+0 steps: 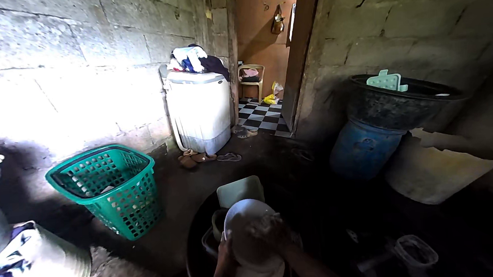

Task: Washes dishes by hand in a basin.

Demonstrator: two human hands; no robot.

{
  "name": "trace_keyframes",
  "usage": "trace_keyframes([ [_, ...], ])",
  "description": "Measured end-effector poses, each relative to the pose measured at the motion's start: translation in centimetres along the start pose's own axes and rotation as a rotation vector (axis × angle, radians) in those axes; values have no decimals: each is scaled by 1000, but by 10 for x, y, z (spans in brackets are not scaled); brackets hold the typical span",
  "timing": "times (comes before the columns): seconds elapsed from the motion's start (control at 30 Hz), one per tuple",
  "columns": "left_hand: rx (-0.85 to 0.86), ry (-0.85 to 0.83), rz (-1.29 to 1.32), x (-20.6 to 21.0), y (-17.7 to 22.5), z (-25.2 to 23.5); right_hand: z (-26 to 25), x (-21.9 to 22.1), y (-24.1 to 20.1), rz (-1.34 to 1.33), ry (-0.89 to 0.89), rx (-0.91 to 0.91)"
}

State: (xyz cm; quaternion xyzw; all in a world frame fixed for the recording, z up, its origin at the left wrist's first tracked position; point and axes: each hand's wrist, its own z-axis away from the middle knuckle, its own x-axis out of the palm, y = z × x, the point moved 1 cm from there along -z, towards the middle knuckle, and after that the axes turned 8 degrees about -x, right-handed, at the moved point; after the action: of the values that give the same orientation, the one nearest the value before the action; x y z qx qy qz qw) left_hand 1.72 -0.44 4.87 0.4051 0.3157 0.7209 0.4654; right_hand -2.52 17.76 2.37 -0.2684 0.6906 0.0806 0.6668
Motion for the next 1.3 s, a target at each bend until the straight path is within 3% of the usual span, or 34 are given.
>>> trace_keyframes([
  [0.07,-6,-69,15,12,-3,9,-18,2,-7,-68,242,109],
  [0.1,4,-112,23,14,-8,9,-25,-4,-19,-181,245,198],
  [0.17,39,-146,28,14,-14,3,-27,-14,-45,-355,131,271],
  [0.27,76,-32,23,6,-14,-11,-11,-16,-67,-506,-85,96],
  [0.33,77,46,-29,-2,-6,-9,-2,-15,-55,-558,-265,11],
  [0.43,92,65,-82,0,3,4,2,-31,-27,-374,-475,96],
  [0.5,92,22,-89,6,-1,11,3,-44,-18,-319,-328,236],
  [0.57,72,-55,-79,15,-7,15,-9,-35,-15,-316,-56,291],
  [0.67,61,-107,-37,18,-15,8,-20,-18,-40,-407,130,172],
  [0.73,97,-27,-32,12,-11,1,-15,-16,-54,-477,-9,-7],
  [0.8,92,58,-19,4,0,-1,-10,-22,-52,-493,-277,-114],
  [0.87,106,104,-43,1,10,3,-8,-46,-47,-366,-557,-24],
  [0.9,120,109,-52,1,10,4,-6,-61,-44,-299,-612,56],
  [0.97,157,63,-52,2,5,4,-3,-76,-35,-237,-522,196],
  [1.03,162,-17,-50,7,-2,7,-4,-78,-29,-253,-316,270],
  [1.13,109,-86,-59,16,-9,10,-24,-31,-25,-380,133,201],
  [1.2,110,-86,-37,15,-18,1,-25,-16,-43,-441,123,109],
  [1.3,105,-13,30,0,-17,-10,-16,-10,-50,-514,-111,-169],
])
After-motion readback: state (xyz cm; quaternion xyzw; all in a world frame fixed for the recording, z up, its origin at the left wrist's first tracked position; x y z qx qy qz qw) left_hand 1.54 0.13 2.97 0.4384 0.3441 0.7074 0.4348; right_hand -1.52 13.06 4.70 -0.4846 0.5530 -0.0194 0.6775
